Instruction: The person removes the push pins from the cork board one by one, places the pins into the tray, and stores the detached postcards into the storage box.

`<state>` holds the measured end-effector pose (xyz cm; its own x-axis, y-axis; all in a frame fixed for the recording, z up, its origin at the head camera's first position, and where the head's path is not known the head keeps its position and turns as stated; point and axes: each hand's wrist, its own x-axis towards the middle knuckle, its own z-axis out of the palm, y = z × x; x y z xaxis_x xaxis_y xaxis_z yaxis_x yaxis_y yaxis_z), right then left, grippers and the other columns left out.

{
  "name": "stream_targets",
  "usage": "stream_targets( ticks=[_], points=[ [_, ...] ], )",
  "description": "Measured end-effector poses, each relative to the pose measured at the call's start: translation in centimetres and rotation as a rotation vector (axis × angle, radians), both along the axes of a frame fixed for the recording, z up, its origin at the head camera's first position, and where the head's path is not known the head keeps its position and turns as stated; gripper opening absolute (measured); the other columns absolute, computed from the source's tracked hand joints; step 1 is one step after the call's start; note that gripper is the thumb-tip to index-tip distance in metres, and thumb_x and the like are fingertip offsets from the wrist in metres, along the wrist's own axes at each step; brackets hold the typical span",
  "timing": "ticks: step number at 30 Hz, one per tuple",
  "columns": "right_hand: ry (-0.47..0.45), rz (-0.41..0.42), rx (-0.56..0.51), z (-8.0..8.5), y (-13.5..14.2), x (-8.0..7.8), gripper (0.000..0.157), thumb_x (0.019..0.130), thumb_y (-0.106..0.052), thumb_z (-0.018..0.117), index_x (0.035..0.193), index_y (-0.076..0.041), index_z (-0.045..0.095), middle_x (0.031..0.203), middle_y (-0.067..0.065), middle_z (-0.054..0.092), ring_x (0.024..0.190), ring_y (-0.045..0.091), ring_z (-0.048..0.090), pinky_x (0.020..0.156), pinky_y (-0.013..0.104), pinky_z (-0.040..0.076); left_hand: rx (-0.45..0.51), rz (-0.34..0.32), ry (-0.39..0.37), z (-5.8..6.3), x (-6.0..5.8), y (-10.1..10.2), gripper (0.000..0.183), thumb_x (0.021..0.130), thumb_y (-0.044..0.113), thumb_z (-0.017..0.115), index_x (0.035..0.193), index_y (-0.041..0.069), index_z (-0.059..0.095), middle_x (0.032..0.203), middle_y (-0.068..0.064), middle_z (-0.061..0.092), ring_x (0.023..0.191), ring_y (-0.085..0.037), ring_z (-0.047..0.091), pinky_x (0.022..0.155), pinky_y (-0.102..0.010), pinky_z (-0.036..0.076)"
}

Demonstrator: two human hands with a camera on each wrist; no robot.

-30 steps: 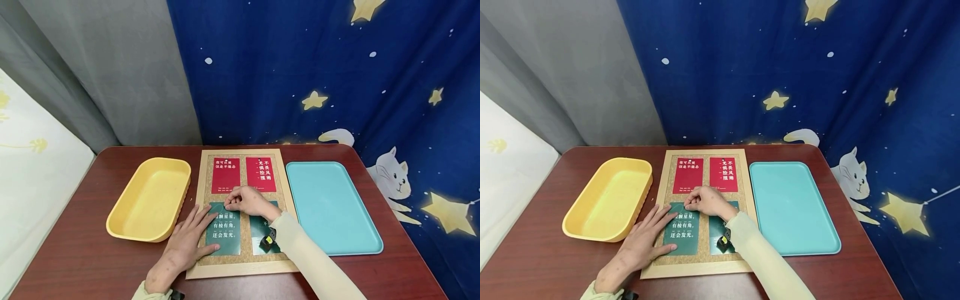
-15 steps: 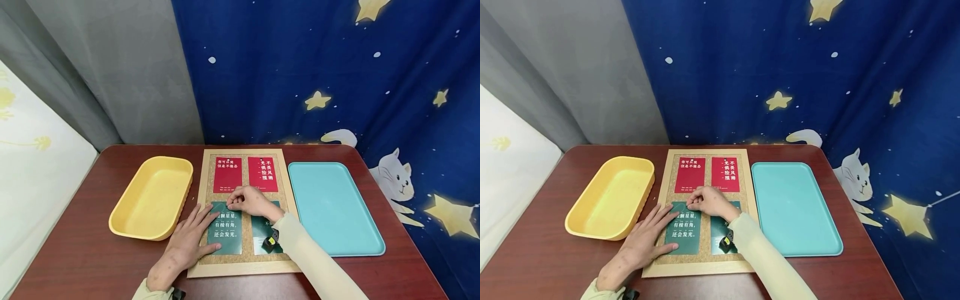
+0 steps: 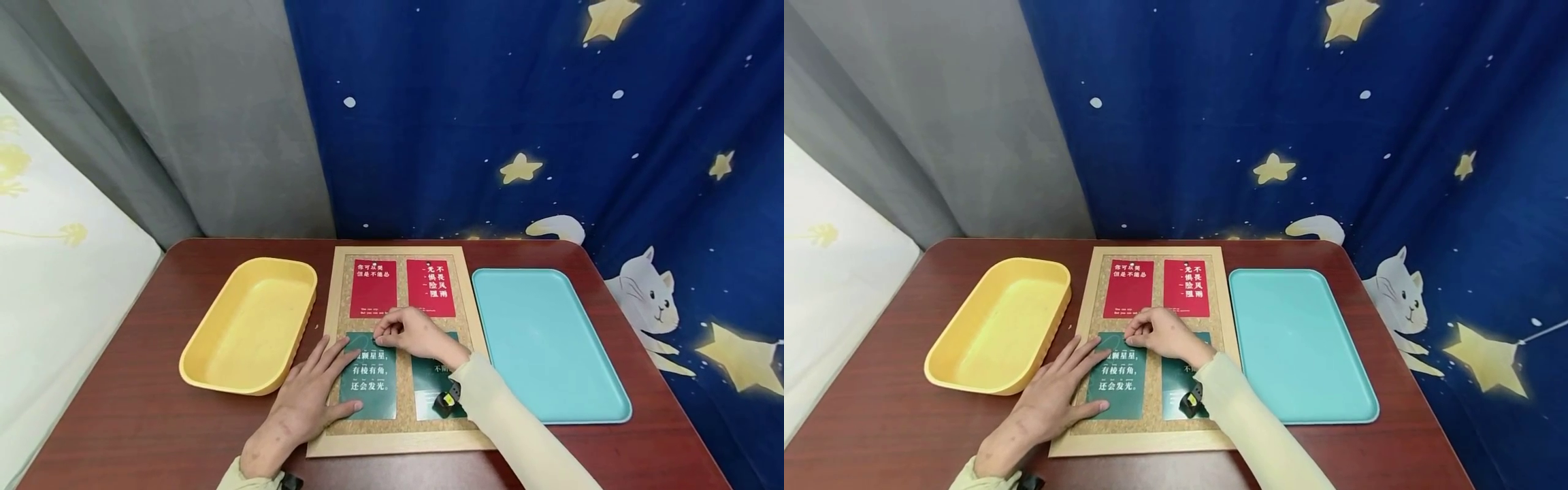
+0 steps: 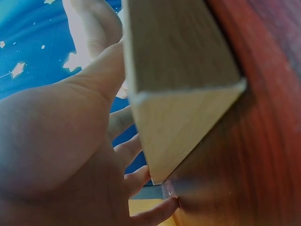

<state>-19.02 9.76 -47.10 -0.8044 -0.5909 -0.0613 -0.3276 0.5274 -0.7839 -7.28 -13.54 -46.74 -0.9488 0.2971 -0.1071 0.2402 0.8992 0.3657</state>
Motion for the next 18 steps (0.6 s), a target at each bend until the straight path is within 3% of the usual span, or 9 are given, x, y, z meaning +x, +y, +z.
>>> stream_targets(
  ticks=[10,18],
  points=[
    [0.05,-0.092,-0.105,0.62,0.29,0.56,0.005,0.097,-0.017,0.075,0.1,-0.015,0.079,0.093,-0.004,0.069,0.081,0.013,0.061,0.072,0.023,0.053,0.0,0.001,0.033,-0.18,0.2,-0.02,0.082,0.086,0.061,0.077,0.155,0.03,0.048,0.171,0.002,0.033,0.162,-0.033,0.024,0.112,-0.067,0.042],
    [0.04,-0.138,-0.124,0.99,0.98,0.4,0.006,0.096,-0.017,0.076,0.1,-0.014,0.079,0.095,-0.004,0.069,0.082,0.013,0.063,0.073,0.024,0.055,-0.009,-0.008,0.022,0.06,-0.02,0.04,0.083,0.086,0.062,0.076,0.157,0.03,0.046,0.172,0.002,0.031,0.162,-0.033,0.022,0.112,-0.067,0.042]
  ],
)
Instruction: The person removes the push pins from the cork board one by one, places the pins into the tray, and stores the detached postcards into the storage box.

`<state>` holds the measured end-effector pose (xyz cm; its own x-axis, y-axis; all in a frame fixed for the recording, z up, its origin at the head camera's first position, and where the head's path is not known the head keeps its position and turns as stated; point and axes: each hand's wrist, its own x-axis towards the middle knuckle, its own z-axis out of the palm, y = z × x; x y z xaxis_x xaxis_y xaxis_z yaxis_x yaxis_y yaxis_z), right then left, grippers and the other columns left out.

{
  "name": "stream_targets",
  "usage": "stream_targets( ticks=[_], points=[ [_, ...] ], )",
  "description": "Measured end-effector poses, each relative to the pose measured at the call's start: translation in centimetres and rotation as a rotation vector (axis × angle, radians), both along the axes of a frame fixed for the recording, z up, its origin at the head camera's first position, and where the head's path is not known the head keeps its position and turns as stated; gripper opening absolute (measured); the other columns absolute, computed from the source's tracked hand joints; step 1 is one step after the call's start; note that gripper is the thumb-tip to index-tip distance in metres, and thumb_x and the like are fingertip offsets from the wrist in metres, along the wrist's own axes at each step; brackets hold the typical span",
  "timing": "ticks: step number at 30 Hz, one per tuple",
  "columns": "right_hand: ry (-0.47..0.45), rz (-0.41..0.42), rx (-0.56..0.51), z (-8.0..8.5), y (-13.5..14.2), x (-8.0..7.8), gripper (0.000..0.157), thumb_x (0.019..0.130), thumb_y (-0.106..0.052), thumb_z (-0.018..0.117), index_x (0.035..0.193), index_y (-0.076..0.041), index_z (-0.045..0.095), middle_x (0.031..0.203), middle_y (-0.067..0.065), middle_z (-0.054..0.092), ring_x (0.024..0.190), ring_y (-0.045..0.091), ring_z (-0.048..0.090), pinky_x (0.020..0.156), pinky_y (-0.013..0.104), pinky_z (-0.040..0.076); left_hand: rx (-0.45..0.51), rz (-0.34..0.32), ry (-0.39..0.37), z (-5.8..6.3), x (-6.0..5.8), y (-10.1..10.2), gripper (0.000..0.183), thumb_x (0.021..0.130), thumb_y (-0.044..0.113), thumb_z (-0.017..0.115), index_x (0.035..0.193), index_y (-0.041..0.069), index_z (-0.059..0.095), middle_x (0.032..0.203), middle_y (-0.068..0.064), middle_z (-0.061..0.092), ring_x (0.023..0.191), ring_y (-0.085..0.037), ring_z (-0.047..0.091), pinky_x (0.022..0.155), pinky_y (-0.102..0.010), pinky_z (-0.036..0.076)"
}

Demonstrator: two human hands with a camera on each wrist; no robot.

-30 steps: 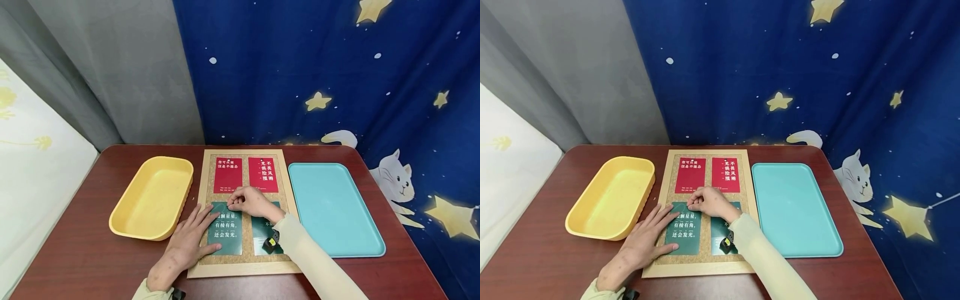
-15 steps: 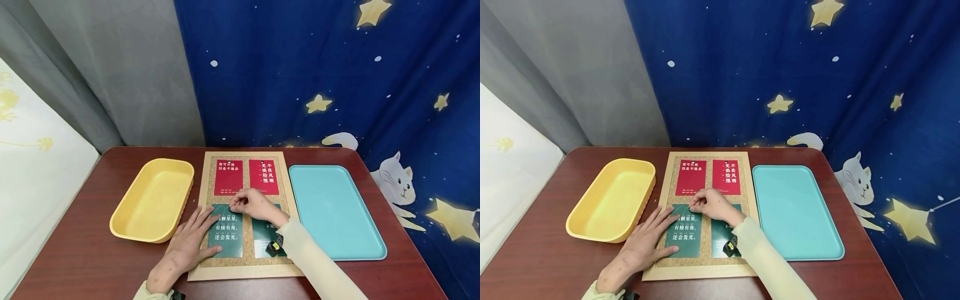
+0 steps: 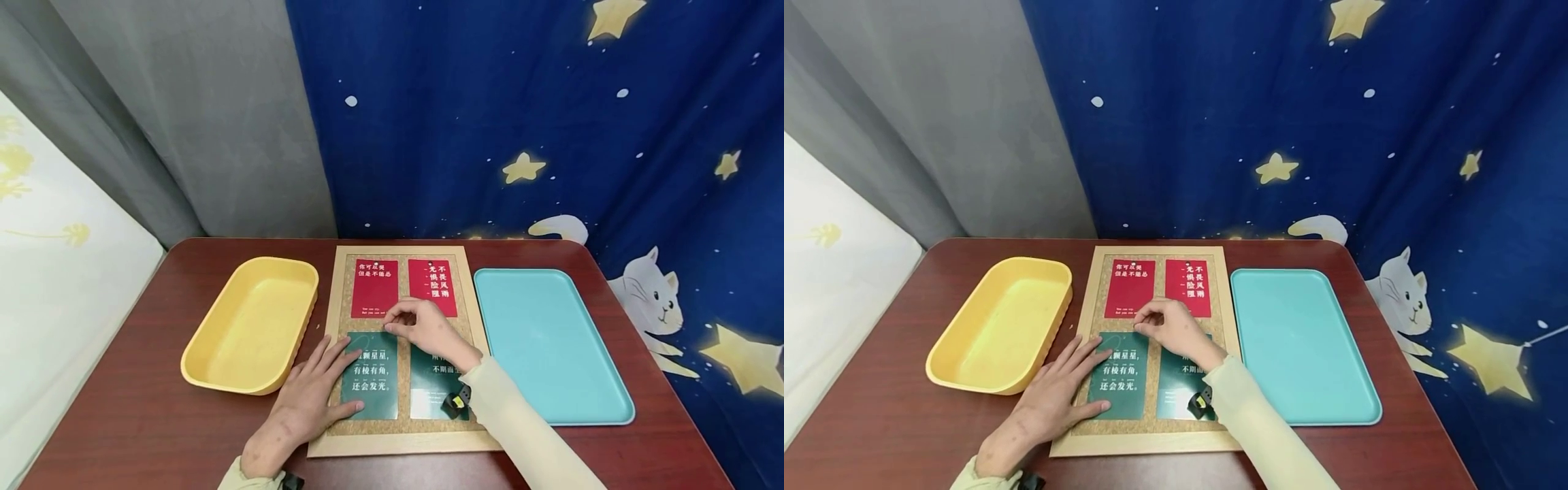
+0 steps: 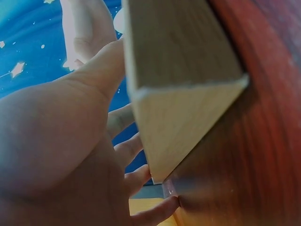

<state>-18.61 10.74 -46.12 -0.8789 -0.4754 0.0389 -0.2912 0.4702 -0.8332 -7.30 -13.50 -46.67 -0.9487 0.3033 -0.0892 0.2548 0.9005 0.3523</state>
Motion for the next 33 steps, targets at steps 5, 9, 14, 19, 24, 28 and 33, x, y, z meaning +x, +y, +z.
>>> stream_targets(
  ticks=[5,9,14,19,24,28,33],
  points=[
    [0.013,-0.001,-0.005,-0.1,0.8,-0.1,0.006,0.096,-0.015,0.076,0.101,-0.012,0.079,0.095,-0.003,0.068,0.082,0.012,0.063,0.072,0.023,0.054,0.005,0.001,0.0,0.1,-0.1,0.1,0.082,0.086,0.061,0.077,0.156,0.03,0.047,0.172,0.002,0.032,0.162,-0.033,0.023,0.113,-0.066,0.041],
    [0.018,-0.015,-0.009,-0.2,1.5,0.0,0.005,0.096,-0.014,0.076,0.099,-0.012,0.079,0.094,-0.002,0.069,0.08,0.013,0.063,0.068,0.021,0.053,0.021,0.001,-0.008,-0.1,0.0,0.3,0.082,0.086,0.061,0.077,0.156,0.03,0.047,0.172,0.002,0.032,0.162,-0.033,0.022,0.114,-0.066,0.04],
    [0.019,-0.027,0.016,-0.4,1.7,0.0,0.005,0.096,-0.014,0.076,0.1,-0.013,0.079,0.093,-0.003,0.069,0.08,0.013,0.063,0.067,0.022,0.053,0.009,0.01,0.007,-0.4,0.2,0.1,0.083,0.086,0.061,0.077,0.157,0.03,0.046,0.172,0.002,0.032,0.162,-0.033,0.022,0.113,-0.065,0.041],
    [0.055,-0.055,0.051,-0.3,2.3,-0.2,0.004,0.095,-0.014,0.077,0.099,-0.013,0.079,0.09,-0.003,0.068,0.079,0.011,0.062,0.067,0.021,0.053,0.009,0.004,0.021,-0.4,0.1,0.0,0.083,0.086,0.061,0.076,0.156,0.03,0.046,0.172,0.002,0.032,0.162,-0.033,0.022,0.113,-0.065,0.041],
    [0.053,-0.075,0.057,-0.3,3.0,-0.2,0.005,0.095,-0.014,0.077,0.099,-0.013,0.078,0.09,-0.003,0.068,0.08,0.01,0.061,0.068,0.022,0.053,0.014,0.008,0.014,-0.3,0.1,0.1,0.082,0.086,0.06,0.077,0.156,0.031,0.047,0.172,0.002,0.031,0.162,-0.033,0.022,0.113,-0.065,0.041],
    [0.044,-0.096,0.062,-0.1,3.6,-0.1,0.005,0.094,-0.014,0.078,0.098,-0.013,0.078,0.09,-0.003,0.068,0.079,0.012,0.061,0.068,0.021,0.053,0.01,0.011,0.008,-0.3,0.1,0.1,0.082,0.086,0.061,0.077,0.156,0.031,0.046,0.172,0.003,0.031,0.163,-0.032,0.022,0.114,-0.065,0.041],
    [0.051,-0.127,0.058,-0.1,4.5,-0.2,0.004,0.094,-0.014,0.078,0.098,-0.012,0.078,0.09,-0.001,0.068,0.077,0.012,0.061,0.067,0.021,0.052,0.008,0.004,0.015,-0.3,0.0,0.1,0.083,0.086,0.06,0.077,0.156,0.03,0.046,0.172,0.002,0.031,0.163,-0.032,0.022,0.113,-0.065,0.041]
  ],
)
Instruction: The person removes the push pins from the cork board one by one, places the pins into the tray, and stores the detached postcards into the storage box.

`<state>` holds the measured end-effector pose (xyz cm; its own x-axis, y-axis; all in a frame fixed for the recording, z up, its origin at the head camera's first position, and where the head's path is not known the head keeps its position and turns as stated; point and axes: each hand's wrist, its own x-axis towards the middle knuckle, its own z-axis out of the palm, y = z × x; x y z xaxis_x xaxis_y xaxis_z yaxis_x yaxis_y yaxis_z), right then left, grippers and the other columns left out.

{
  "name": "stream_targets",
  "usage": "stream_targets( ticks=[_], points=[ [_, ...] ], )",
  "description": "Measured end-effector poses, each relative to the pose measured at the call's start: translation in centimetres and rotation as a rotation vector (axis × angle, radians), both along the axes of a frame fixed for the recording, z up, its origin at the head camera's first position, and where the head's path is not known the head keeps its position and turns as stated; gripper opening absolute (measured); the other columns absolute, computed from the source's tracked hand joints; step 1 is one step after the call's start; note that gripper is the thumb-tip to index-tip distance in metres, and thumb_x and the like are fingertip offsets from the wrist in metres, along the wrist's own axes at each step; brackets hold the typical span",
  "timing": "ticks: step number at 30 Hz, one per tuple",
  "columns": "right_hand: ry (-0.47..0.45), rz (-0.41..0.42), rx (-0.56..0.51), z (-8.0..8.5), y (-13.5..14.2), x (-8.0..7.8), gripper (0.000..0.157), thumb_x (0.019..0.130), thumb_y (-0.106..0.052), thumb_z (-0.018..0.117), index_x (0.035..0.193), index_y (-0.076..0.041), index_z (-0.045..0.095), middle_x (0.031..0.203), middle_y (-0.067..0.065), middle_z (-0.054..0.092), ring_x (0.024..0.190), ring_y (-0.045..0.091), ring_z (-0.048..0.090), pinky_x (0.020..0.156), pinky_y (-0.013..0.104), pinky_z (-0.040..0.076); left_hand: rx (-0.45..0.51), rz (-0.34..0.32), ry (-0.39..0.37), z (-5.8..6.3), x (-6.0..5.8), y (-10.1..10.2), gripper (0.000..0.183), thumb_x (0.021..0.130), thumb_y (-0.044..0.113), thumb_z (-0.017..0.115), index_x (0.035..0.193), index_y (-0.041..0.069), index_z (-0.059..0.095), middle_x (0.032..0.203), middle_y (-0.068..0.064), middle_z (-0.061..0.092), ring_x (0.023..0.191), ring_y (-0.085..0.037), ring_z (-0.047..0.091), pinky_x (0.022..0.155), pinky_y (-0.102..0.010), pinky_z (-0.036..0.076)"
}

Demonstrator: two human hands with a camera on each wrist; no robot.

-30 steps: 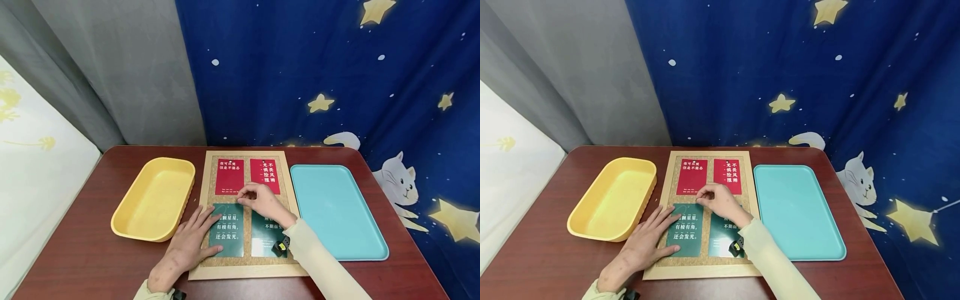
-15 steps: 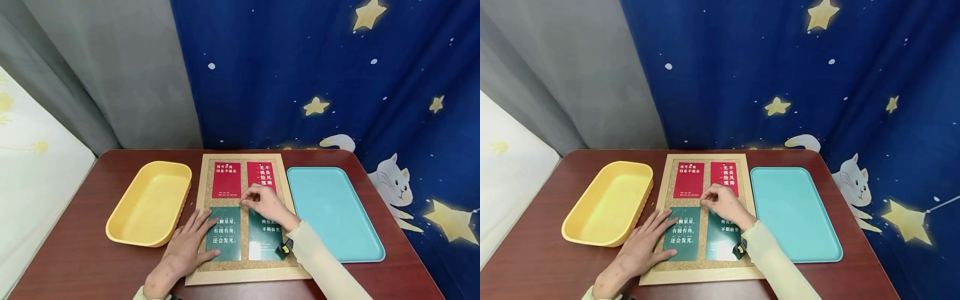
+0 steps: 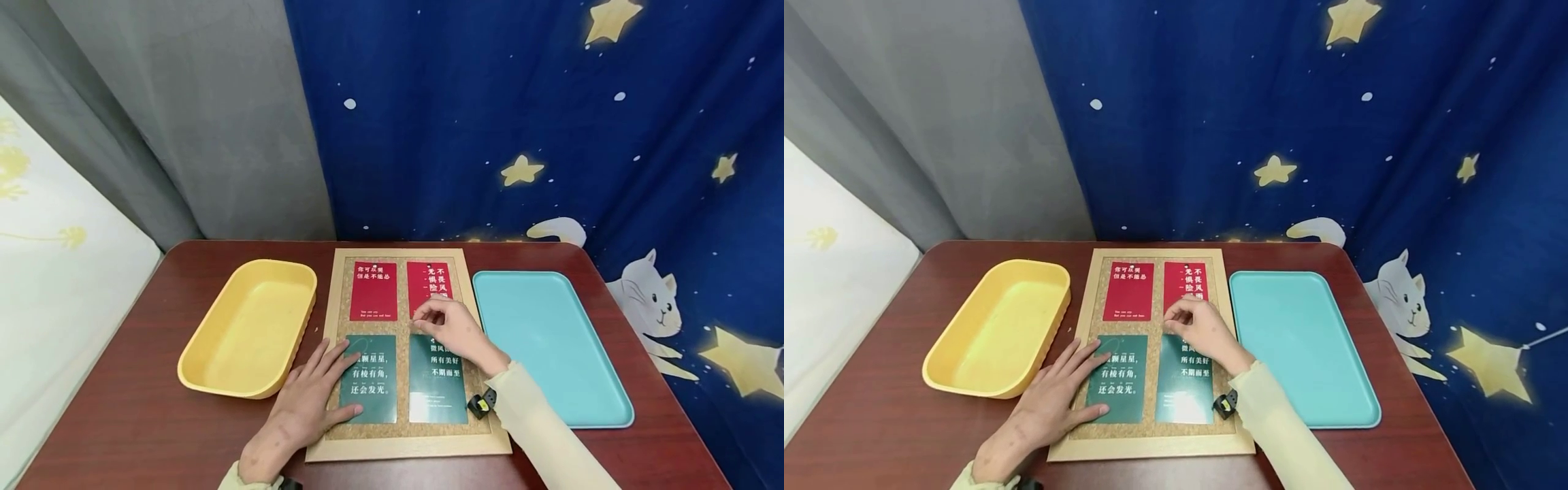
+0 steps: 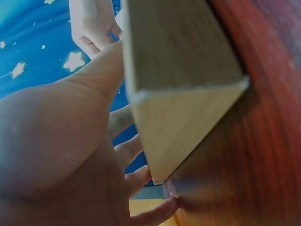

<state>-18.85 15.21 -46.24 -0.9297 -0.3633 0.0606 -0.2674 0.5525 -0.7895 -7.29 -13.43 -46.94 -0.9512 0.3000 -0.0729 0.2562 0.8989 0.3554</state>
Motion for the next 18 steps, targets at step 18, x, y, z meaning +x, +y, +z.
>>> stream_targets(
  ticks=[18],
  points=[
    [0.047,-0.041,-0.005,0.4,2.7,0.1,0.004,0.096,-0.014,0.076,0.099,-0.012,0.077,0.093,0.0,0.066,0.082,0.012,0.061,0.07,0.021,0.053,0.0,0.002,-0.009,0.2,0.2,0.2,0.082,0.086,0.06,0.077,0.156,0.029,0.046,0.171,0.002,0.032,0.162,-0.033,0.023,0.113,-0.067,0.041]
  ],
)
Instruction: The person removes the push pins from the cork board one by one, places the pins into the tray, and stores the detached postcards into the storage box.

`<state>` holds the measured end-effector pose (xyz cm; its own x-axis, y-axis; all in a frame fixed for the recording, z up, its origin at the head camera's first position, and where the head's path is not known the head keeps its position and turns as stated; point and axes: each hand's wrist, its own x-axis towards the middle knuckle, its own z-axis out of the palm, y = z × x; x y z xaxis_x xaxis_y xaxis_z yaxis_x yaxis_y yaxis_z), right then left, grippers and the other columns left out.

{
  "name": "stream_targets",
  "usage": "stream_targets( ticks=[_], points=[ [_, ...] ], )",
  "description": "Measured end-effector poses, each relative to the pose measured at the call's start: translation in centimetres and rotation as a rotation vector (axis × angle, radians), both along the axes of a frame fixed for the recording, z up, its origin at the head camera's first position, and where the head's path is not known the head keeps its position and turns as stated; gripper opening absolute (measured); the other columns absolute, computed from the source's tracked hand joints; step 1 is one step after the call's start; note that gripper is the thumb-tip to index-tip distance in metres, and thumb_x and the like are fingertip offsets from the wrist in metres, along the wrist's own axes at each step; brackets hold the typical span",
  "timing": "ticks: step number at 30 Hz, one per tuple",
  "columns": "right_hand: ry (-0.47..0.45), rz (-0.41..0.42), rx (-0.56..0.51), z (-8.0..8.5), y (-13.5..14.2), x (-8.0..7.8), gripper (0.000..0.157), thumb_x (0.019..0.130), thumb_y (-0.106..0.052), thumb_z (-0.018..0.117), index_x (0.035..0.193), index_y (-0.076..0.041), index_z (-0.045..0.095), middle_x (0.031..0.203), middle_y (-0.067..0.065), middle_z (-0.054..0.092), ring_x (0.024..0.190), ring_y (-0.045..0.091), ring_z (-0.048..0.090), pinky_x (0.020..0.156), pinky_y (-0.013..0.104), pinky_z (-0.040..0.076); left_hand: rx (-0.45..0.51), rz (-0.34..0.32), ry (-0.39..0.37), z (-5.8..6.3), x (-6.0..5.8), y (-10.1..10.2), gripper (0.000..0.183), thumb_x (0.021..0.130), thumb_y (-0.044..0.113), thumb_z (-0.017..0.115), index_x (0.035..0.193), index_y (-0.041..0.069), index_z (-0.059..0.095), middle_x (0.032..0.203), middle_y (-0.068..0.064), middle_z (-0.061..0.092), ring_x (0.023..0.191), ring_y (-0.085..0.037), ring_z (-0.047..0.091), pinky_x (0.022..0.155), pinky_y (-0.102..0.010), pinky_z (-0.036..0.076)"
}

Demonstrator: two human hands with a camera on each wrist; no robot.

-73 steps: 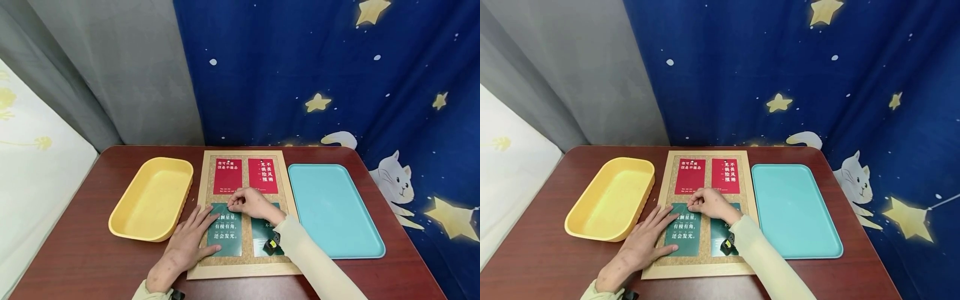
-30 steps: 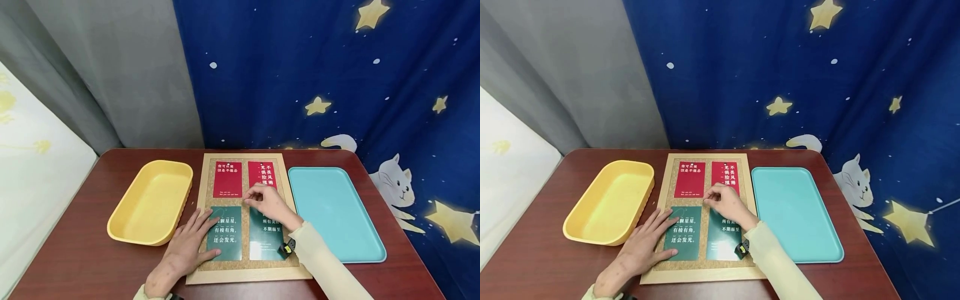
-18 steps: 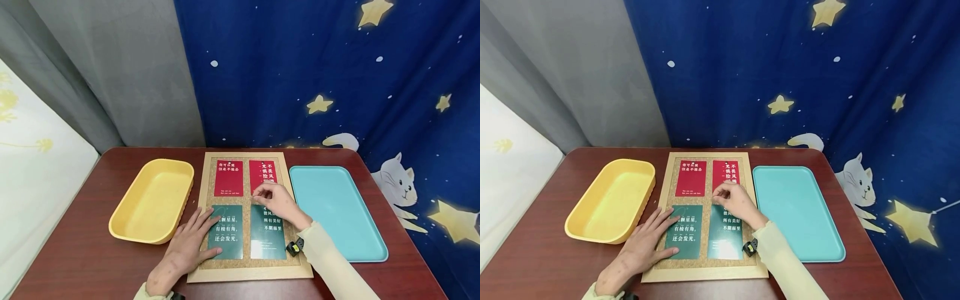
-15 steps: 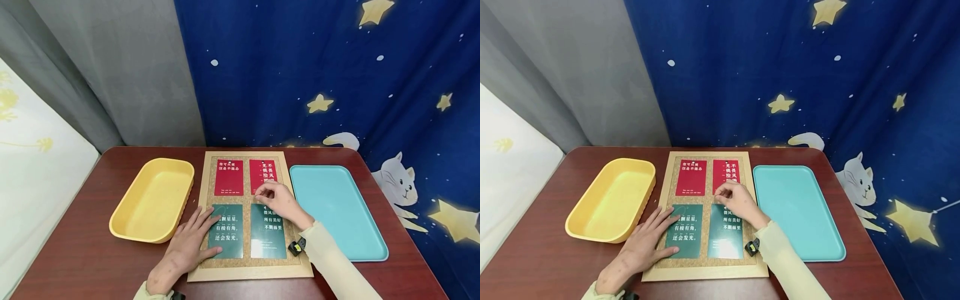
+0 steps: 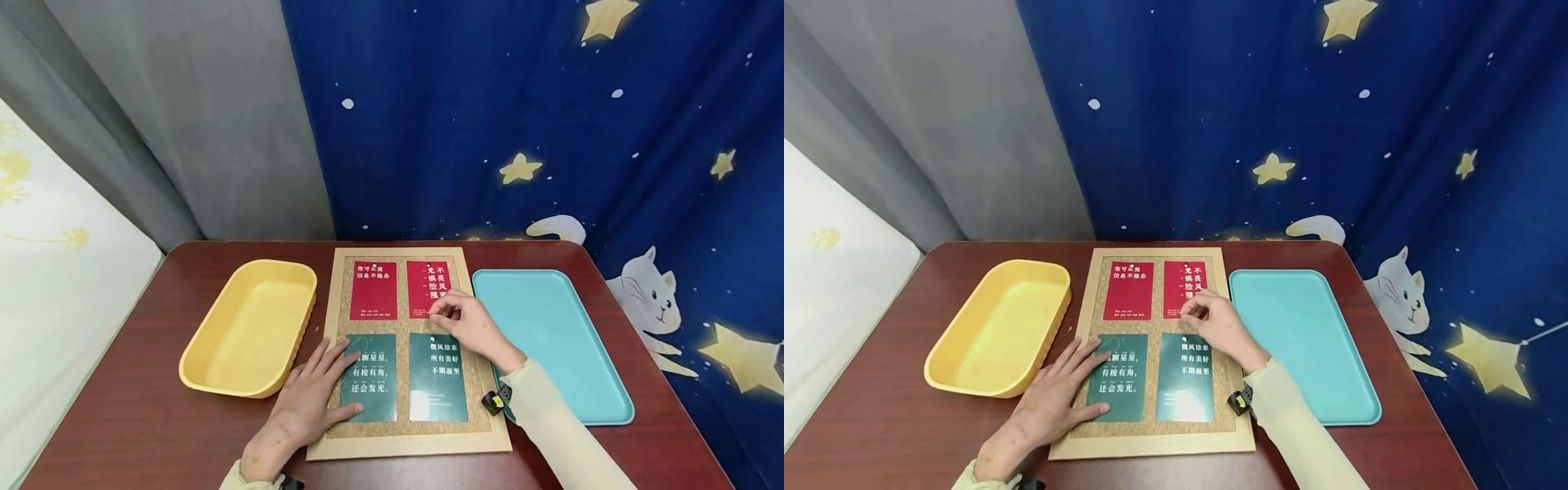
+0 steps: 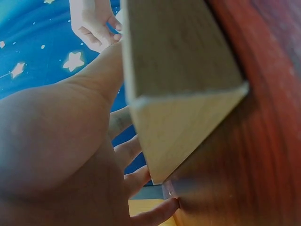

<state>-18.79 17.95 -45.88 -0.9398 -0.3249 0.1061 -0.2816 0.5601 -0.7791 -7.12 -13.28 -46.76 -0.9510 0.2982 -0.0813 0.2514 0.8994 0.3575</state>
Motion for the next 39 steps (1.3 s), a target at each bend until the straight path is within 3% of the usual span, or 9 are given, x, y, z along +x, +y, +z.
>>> stream_targets(
  ticks=[16,26,39],
  points=[
    [-0.009,-0.065,0.013,0.0,1.7,-0.3,0.011,0.096,-0.019,0.077,0.098,-0.008,0.076,0.095,0.002,0.067,0.084,0.014,0.063,0.072,0.022,0.052,-0.003,-0.001,-0.006,0.1,-0.2,0.0,0.083,0.086,0.059,0.077,0.157,0.03,0.045,0.172,0.002,0.031,0.163,-0.032,0.021,0.115,-0.065,0.04],
    [-0.017,-0.101,0.021,0.0,2.8,-0.2,0.006,0.096,-0.013,0.075,0.099,-0.008,0.076,0.098,0.005,0.068,0.08,0.016,0.06,0.069,0.021,0.051,-0.005,0.001,-0.009,0.1,-0.1,0.0,0.083,0.086,0.059,0.077,0.157,0.03,0.045,0.172,0.003,0.03,0.163,-0.032,0.021,0.115,-0.065,0.039],
    [-0.002,-0.145,0.023,-0.2,3.6,-0.1,0.009,0.095,-0.016,0.077,0.097,-0.007,0.077,0.092,0.005,0.066,0.082,0.016,0.059,0.071,0.02,0.05,0.006,0.004,-0.013,0.0,-0.1,-0.1,0.083,0.086,0.059,0.077,0.157,0.03,0.045,0.172,0.002,0.031,0.163,-0.032,0.02,0.116,-0.065,0.038]
  ],
)
